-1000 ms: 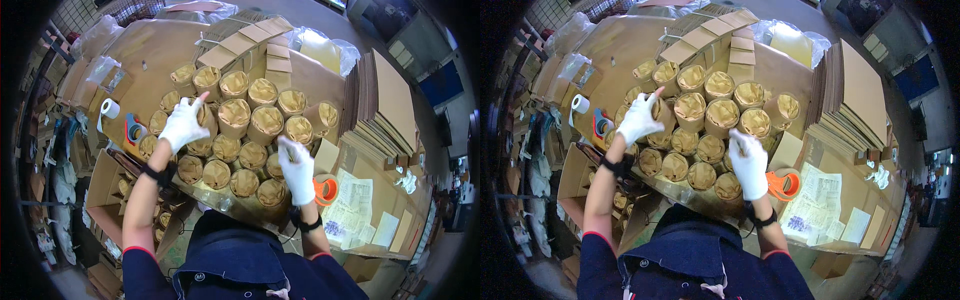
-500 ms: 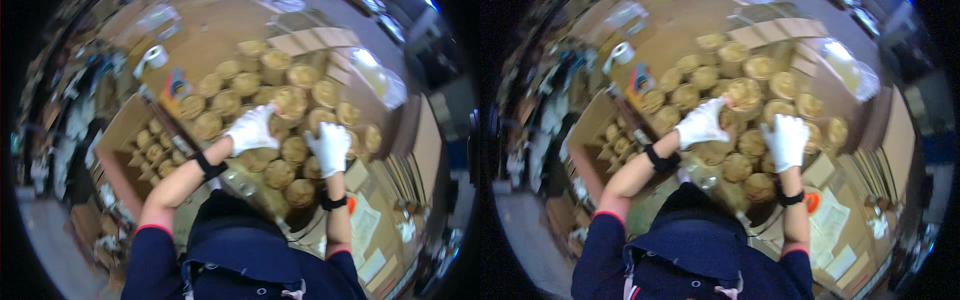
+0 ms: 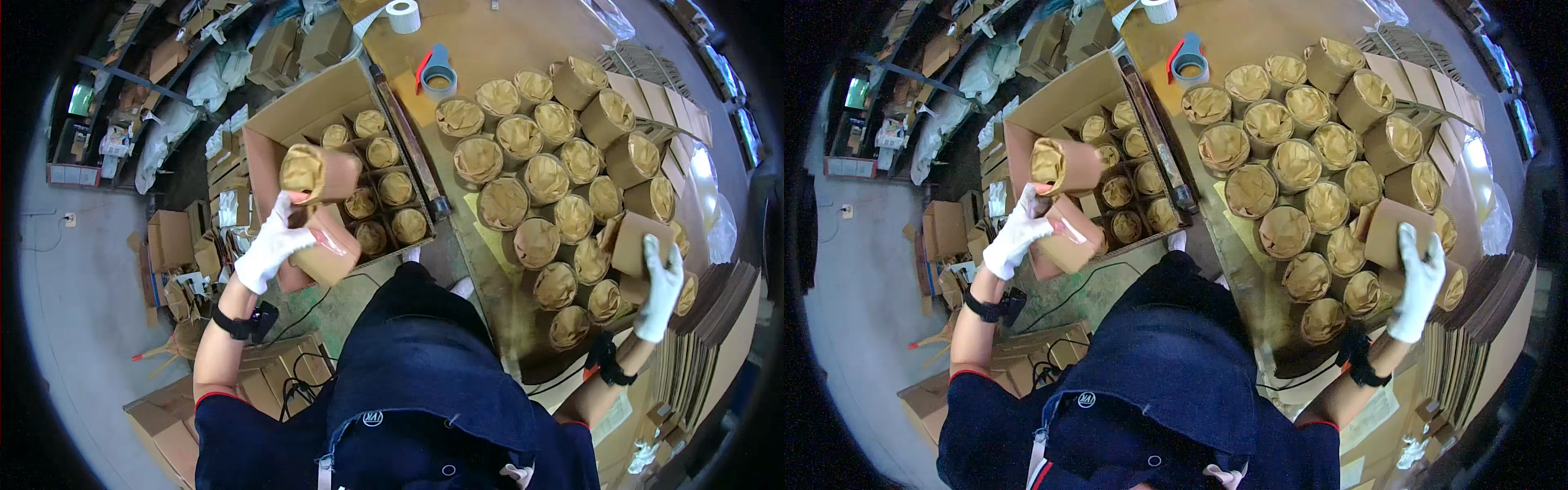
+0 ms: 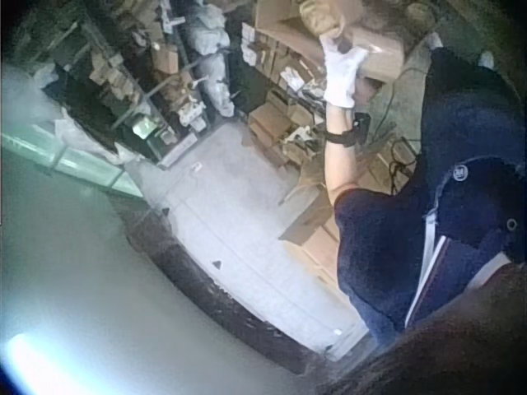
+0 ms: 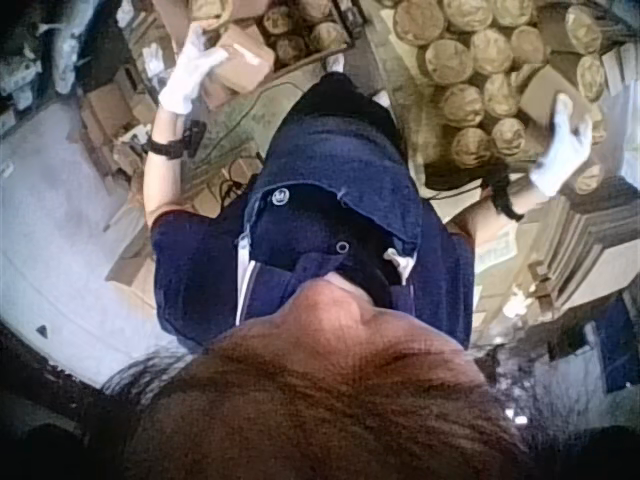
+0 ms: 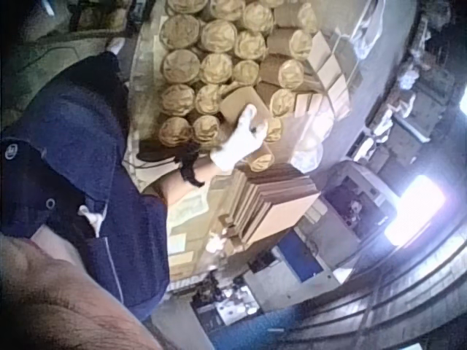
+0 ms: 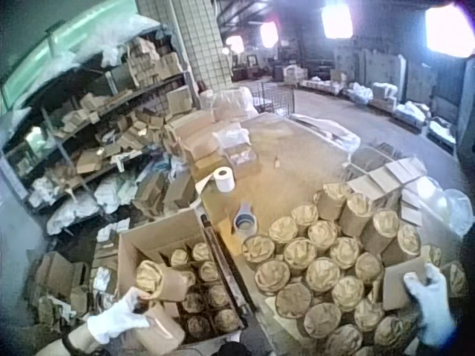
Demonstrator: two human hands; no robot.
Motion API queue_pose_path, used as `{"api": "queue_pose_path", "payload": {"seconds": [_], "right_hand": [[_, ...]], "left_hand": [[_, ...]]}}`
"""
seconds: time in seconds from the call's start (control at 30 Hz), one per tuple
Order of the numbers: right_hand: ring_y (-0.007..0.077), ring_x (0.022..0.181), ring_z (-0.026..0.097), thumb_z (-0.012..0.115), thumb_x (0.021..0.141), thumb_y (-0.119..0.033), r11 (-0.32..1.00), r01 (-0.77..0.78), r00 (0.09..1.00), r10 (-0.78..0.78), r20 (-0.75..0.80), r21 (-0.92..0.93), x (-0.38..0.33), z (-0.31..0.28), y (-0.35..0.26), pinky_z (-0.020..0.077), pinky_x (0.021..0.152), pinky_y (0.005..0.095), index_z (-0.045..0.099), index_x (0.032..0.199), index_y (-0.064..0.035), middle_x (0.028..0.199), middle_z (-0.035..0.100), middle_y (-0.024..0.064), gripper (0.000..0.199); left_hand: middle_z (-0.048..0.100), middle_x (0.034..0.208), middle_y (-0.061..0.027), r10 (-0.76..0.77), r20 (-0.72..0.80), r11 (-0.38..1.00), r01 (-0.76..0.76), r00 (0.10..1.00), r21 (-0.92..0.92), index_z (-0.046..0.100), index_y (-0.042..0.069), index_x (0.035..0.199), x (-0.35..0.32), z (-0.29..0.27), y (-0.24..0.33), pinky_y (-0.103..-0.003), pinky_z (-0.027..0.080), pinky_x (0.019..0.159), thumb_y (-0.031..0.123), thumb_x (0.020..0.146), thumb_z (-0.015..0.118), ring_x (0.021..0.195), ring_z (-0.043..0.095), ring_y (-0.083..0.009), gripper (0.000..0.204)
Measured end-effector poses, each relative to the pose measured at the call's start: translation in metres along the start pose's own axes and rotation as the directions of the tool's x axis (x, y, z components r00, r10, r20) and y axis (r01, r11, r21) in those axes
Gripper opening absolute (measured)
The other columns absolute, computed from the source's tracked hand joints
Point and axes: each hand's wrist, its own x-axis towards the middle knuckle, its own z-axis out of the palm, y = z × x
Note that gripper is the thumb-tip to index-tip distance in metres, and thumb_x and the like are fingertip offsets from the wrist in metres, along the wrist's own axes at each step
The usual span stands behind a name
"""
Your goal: Packing manufactured components into boxes, sealing them with tape, and arranging them on pallets.
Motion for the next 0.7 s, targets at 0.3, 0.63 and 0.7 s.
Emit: {"api": "queue_pose_path", "payload": {"seconds": [0.3,0.63,0.7], "right_hand": [[0.0138,0.098,0.06,0.067,0.084,-0.001,0.905,-0.072,0.994,0.102,-0.049,0.418,-0.056,0.07,-0.101,0.0462,0.091,0.0276,0.055,0.126,-0.0028,0.113,0.063,0.0081,0.043],[0.0115,0.079,0.06,0.071,0.067,-0.003,0.892,-0.248,0.858,0.02,0.514,0.378,-0.076,0.208,-0.183,0.0477,0.077,0.0264,0.064,0.101,0.0018,0.089,0.067,0.0046,0.035],[0.01,0.08,0.06,0.073,0.068,-0.002,0.913,-0.285,0.777,0.041,0.628,0.293,-0.075,0.238,-0.188,0.0473,0.076,0.0261,0.065,0.099,0.0008,0.089,0.068,0.0034,0.032]], "left_hand": [[0.063,0.095,-0.012,-0.437,-0.197,0.899,0.433,0.877,-0.068,0.035,0.004,0.132,0.096,-0.034,-0.181,-0.039,0.05,0.041,0.035,0.068,0.079,0.068,0.064,-0.0216,0.084],[0.043,0.122,-0.0202,-0.22,-0.058,0.827,0.218,0.974,0.518,0.045,0.011,0.133,0.137,-0.105,-0.123,-0.043,0.059,0.055,0.045,0.07,0.075,0.099,0.057,-0.0352,0.077],[0.051,0.115,-0.016,-0.323,0.0,0.836,0.285,0.946,0.468,0.049,0.01,0.131,0.171,-0.112,-0.075,-0.031,0.053,0.052,0.042,0.071,0.073,0.089,0.059,-0.0251,0.072]]}}
